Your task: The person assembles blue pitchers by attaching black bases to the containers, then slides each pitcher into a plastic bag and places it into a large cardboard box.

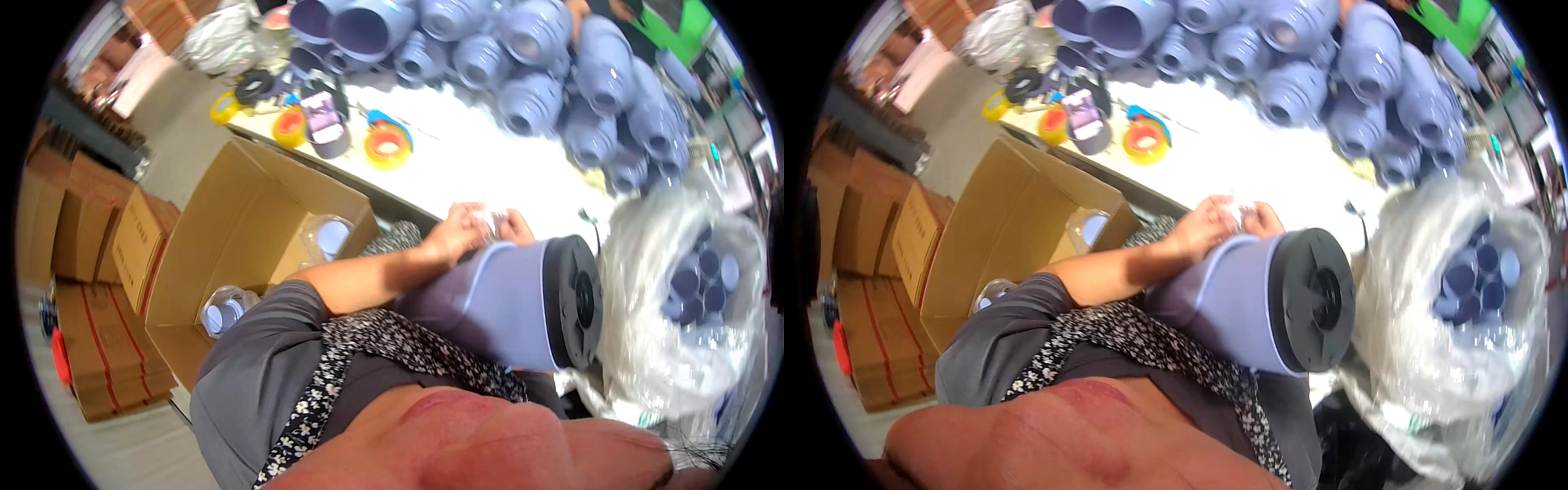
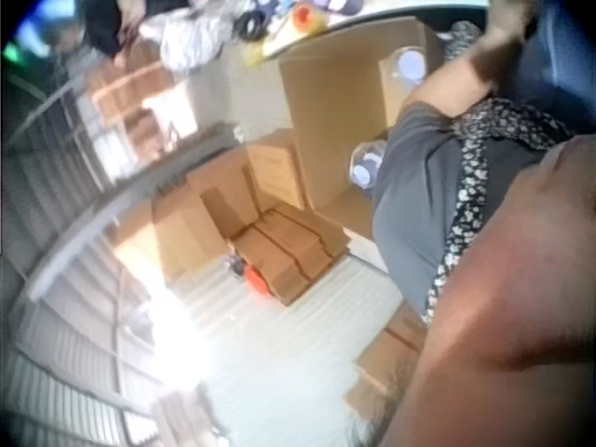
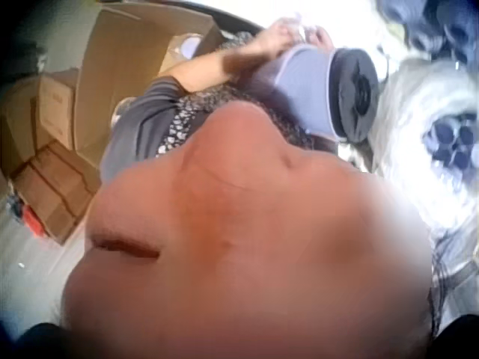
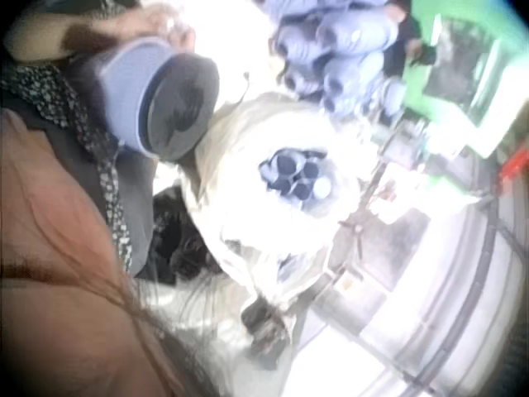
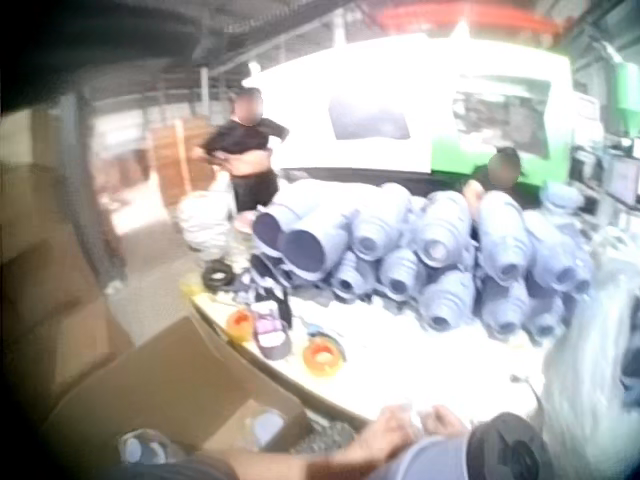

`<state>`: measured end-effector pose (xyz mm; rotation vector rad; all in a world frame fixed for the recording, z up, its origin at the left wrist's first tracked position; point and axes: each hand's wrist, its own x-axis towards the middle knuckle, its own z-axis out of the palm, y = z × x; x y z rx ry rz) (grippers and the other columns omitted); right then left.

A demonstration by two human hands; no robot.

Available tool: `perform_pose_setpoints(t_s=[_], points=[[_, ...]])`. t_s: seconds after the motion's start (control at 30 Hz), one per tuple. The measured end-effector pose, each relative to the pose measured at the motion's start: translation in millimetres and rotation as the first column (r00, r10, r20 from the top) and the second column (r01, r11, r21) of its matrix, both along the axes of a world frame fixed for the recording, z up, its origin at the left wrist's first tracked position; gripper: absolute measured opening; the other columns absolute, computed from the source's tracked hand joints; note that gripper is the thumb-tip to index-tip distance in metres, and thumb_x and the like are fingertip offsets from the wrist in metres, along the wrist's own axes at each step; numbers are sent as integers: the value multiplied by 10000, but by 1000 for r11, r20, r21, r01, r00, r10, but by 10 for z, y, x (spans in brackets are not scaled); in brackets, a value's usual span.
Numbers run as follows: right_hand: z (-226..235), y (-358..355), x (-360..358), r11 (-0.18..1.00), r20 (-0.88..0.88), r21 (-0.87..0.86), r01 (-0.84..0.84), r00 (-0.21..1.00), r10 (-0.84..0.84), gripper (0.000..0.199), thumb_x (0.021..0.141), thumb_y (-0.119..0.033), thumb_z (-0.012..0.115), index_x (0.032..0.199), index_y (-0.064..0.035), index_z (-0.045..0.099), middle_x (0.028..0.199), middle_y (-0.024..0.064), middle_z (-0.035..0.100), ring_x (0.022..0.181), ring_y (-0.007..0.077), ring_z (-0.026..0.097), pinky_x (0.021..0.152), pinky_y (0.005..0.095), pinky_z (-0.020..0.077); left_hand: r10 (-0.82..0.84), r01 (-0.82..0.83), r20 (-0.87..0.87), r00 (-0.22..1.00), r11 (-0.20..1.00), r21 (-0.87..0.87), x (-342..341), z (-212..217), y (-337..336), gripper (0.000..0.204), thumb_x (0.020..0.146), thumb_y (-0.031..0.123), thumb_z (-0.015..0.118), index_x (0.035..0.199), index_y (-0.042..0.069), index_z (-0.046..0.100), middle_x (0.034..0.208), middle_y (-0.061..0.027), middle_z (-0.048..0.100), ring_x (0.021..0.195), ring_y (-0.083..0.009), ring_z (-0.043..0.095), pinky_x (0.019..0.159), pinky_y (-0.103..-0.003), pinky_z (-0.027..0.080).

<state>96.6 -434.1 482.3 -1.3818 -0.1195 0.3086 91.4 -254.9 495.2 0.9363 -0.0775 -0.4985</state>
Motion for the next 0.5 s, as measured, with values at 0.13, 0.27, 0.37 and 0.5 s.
perform_pose_setpoints(t_s=[0.13, 0.27, 0.37, 0.5], points=[[114, 37, 49, 982, -163, 160, -103, 978, 129, 202, 912, -220, 567, 1004, -52, 503, 889, 51, 623, 806, 113, 593, 710, 262, 485, 33, -36, -82, 996, 999, -40, -10, 58, -1, 445, 869, -39, 510, 1256, 74, 321, 970, -91, 556, 770, -124, 549, 677, -231, 480], [197, 120, -27, 974, -196, 225, -25, 978, 70, 242, 949, -278, 486, 1045, -58, 515, 924, 51, 601, 792, 110, 583, 686, 267, 486, 18, -18, 9, 1000, 1000, 16, -26, 24, 85, 482, 859, 11, 545, 1281, 66, 320, 953, -79, 538, 839, -141, 537, 771, -280, 461], [201, 71, -45, 980, -201, 197, 18, 979, 22, 296, 963, -318, 442, 1065, -50, 514, 920, 56, 601, 781, 125, 588, 681, 266, 485, -1, 1, -4, 1000, 1000, -25, -76, 110, 48, 482, 874, 35, 535, 1293, 53, 298, 966, -74, 529, 862, -143, 541, 802, -272, 450], [497, 115, -171, 970, -223, 231, 80, 974, -27, 297, 956, -326, 457, 983, -43, 544, 859, 59, 607, 752, 120, 577, 682, 261, 471, -12, 10, -41, 999, 999, -53, -125, 263, 45, 441, 883, 7, 498, 1278, 41, 304, 986, -77, 514, 900, -140, 534, 817, -257, 445]])
